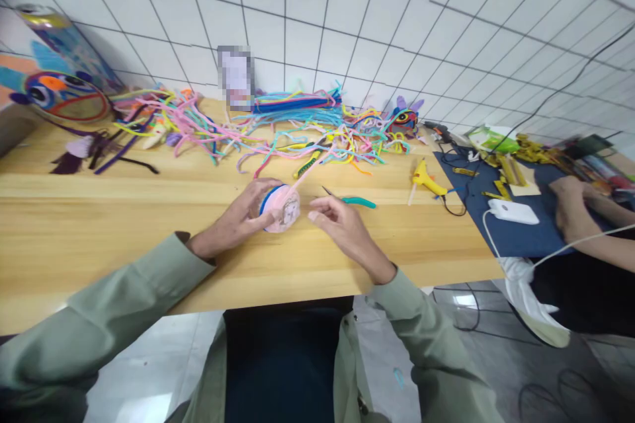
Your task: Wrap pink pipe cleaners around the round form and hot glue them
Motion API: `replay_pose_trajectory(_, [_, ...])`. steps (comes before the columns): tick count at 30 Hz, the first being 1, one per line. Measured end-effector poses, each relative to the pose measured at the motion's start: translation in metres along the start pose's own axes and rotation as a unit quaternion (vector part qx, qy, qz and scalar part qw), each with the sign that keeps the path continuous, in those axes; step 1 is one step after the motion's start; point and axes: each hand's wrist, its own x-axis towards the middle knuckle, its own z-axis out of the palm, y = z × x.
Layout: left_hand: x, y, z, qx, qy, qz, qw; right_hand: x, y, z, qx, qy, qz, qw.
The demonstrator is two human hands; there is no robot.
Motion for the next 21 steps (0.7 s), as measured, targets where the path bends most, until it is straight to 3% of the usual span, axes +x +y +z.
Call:
replay_pose_trajectory(3, [0.001,-0.002,0.0,-0.006,0.006,0.007,1.0,0.018,-0.006,0.038,0.096,-0.003,0.008,0.995])
replay_pose_trajectory(5, [0.001,-0.004,0.001,-0.011,0.008,0.012,1.0,0.028,-0.007,0.049,0.127,0.019,0.001,0.992])
replay_pose_trajectory(11, [0.004,-0.006,0.004,-0.024,0.012,0.03,0.999,0.032,-0.007,0.057,0.061,0.067,-0.049,0.995])
replay_pose_trajectory(21, [0.004,-0.003,0.0,-0.037,-0.005,0.034,0.999,0.03,-0.008,0.063,0.007,0.105,-0.072,0.992])
